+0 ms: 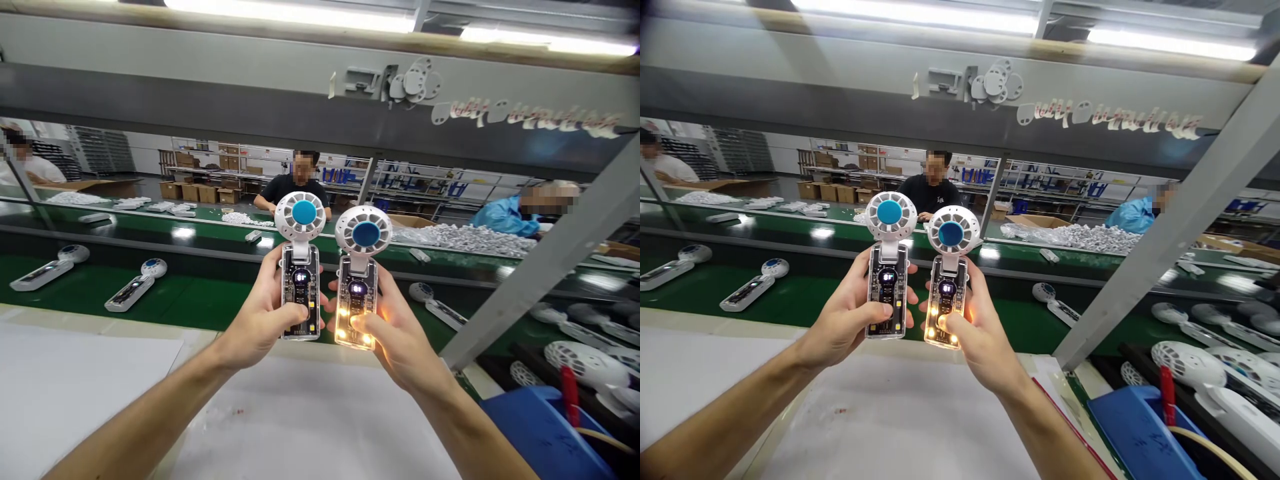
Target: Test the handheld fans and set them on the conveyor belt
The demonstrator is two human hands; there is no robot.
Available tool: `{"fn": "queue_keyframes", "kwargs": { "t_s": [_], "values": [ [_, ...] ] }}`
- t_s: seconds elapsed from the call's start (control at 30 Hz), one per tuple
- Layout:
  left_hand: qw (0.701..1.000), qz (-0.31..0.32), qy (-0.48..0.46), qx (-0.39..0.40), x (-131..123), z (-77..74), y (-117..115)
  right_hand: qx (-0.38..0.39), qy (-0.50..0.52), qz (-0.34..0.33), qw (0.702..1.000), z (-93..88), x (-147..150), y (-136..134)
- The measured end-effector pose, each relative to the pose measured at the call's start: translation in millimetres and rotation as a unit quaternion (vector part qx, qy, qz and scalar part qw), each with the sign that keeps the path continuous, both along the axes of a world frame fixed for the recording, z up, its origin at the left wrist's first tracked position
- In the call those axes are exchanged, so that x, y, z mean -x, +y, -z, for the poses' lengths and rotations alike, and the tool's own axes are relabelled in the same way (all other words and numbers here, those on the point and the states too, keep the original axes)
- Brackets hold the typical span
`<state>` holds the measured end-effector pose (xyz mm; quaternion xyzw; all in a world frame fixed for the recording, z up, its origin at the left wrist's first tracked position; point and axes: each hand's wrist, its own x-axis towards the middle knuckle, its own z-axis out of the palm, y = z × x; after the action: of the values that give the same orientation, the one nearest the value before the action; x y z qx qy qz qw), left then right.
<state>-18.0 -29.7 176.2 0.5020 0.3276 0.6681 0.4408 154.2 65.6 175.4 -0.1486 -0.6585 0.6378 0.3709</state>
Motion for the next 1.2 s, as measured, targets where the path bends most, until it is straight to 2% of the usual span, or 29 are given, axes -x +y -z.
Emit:
{"fn": "queue_keyframes", "kwargs": {
  "t_s": [0.2,0.53,0.83,0.93,1.0,1.07,1.13,1.2],
  "values": [
    [1.0,-0.018,0.002,-0.003,-1,1.5,2,-0.001,0.025,0.0,1.0,1.8,0,0],
    [0.999,0.033,-0.017,0.002,-3,-3.0,1,0.021,0.035,-0.012,0.999,-2.1,-1,-5],
    [0.999,0.033,-0.014,-0.012,-1,1.5,1,0.026,0.04,-0.02,0.999,-2.3,-3,-5],
    [0.999,0.031,-0.007,-0.009,-1,1.5,-1,0.033,0.053,-0.001,0.998,-2.0,-3,-6],
    [1.0,0.015,-0.002,-0.005,-2,1.0,-2,0.056,0.059,0.043,0.996,-3.2,-4,-7],
    [1.0,-0.027,0.002,0.002,-4,0.3,-2,0.105,0.045,0.074,0.991,-5.3,-5,-7],
    [0.997,-0.076,0.012,0.009,-7,0.3,-1,0.164,0.011,0.054,0.985,-7.4,-6,-6],
    [0.992,-0.12,0.037,0.01,-7,1.3,2,0.16,-0.015,0.061,0.985,-8.7,-7,-5]
  ]
}}
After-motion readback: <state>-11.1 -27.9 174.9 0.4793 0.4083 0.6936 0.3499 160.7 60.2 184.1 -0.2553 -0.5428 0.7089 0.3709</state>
